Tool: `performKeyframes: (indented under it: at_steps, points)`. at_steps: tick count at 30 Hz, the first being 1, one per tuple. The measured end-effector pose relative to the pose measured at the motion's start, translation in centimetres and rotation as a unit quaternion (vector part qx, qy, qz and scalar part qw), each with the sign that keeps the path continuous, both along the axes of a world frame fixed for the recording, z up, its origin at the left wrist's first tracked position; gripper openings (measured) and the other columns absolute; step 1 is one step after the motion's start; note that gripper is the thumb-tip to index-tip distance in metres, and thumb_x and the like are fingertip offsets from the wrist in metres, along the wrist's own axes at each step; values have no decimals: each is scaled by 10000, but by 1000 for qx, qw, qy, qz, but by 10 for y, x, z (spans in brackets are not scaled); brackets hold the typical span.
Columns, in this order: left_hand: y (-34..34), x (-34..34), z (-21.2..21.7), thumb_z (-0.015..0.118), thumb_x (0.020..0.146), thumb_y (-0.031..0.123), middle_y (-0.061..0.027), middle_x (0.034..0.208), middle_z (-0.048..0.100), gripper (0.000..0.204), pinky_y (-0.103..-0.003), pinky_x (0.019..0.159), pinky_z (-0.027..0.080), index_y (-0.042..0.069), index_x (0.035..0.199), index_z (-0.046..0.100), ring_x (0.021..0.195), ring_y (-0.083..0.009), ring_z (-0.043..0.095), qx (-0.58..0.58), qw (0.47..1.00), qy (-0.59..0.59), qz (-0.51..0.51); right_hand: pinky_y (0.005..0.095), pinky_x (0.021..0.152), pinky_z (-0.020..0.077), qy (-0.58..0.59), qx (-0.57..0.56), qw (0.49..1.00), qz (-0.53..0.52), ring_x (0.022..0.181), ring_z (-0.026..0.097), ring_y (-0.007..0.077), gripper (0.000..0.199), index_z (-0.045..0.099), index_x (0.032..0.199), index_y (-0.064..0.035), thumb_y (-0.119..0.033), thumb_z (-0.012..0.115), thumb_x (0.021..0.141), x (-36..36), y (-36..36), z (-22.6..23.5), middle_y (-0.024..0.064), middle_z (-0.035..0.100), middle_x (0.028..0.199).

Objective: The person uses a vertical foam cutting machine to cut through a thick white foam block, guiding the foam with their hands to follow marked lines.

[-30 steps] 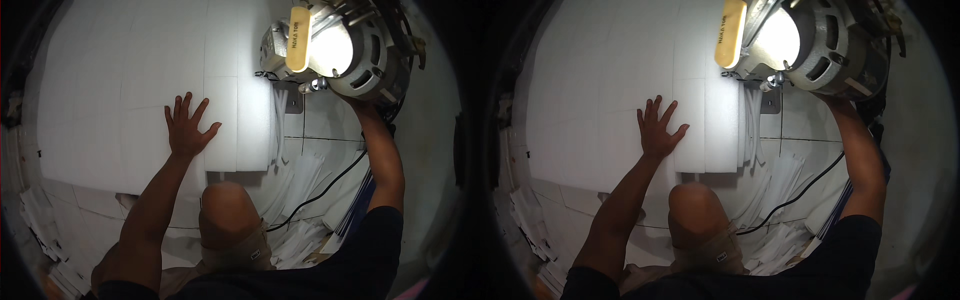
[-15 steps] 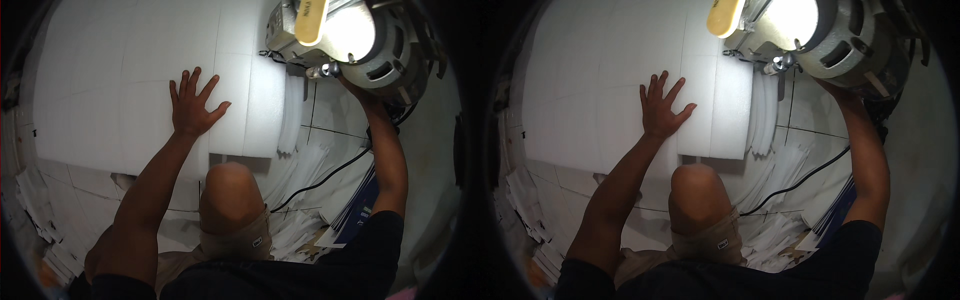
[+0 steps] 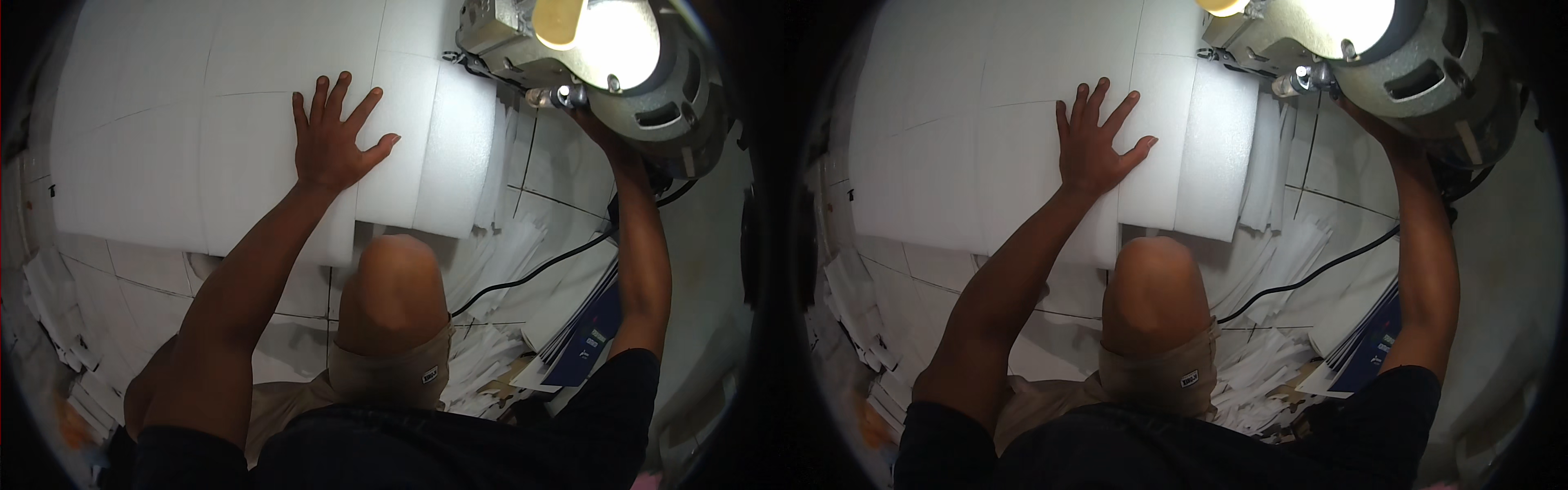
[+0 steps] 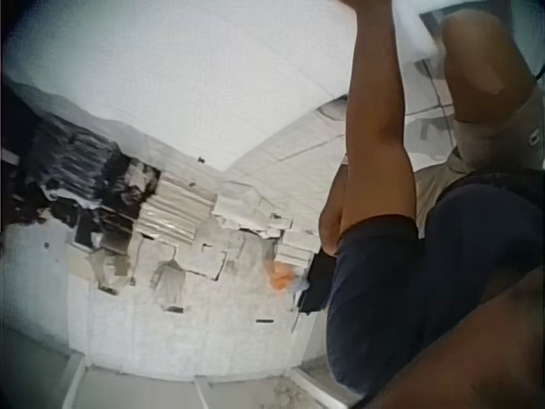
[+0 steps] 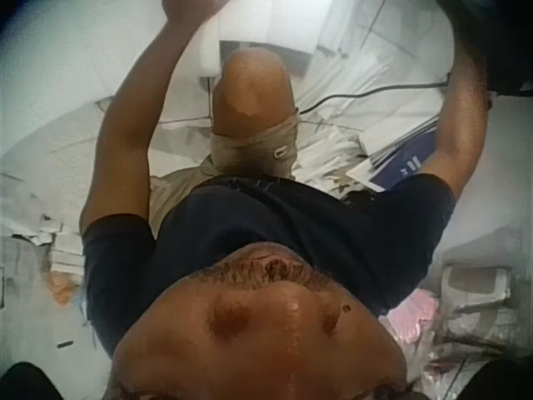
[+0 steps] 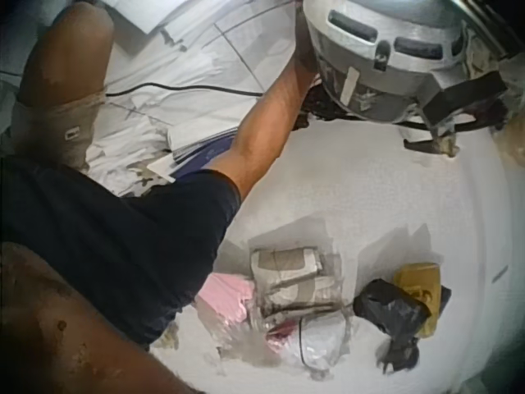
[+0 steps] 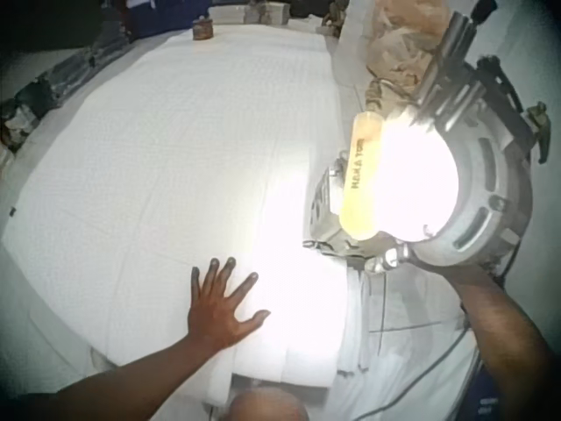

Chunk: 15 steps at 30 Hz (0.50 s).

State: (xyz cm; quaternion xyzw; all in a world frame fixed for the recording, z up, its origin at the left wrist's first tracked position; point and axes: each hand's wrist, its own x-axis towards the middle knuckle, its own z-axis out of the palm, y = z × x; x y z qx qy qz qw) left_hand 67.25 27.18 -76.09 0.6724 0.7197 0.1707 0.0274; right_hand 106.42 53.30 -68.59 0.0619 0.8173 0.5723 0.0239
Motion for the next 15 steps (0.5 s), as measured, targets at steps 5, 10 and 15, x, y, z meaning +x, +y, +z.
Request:
performKeyframes:
  at_steps: [5, 10, 15]
  points:
    - [0, -4, 0, 705, 816, 585, -136, 1515, 407, 672, -677, 1150, 181, 287, 1402, 564, 1439, -388, 317, 2, 1000, 12, 2, 452, 1065, 477, -45, -26, 996, -67, 1255, 523, 271, 406, 395, 1409, -102, -300, 378, 1055, 2, 6, -11, 140, 461, 1401]
    - [1, -6, 1, 668, 810, 650, -106, 1514, 418, 660, -658, 1170, 162, 319, 1374, 587, 1453, -350, 304, 13, 1000, 12, 6, 435, 1077, 466, -69, 26, 997, -27, 1233, 532, 266, 379, 408, 1369, -77, -279, 368, 1052, 6, 12, -25, 142, 491, 1346]
    - [2, -3, 1, 684, 820, 614, -119, 1519, 409, 663, -666, 1166, 150, 305, 1396, 570, 1452, -368, 303, 13, 1000, -17, 1, 411, 1068, 471, -76, 20, 996, 28, 1225, 538, 261, 402, 388, 1383, -46, -277, 366, 1055, 16, 22, -13, 154, 491, 1347]
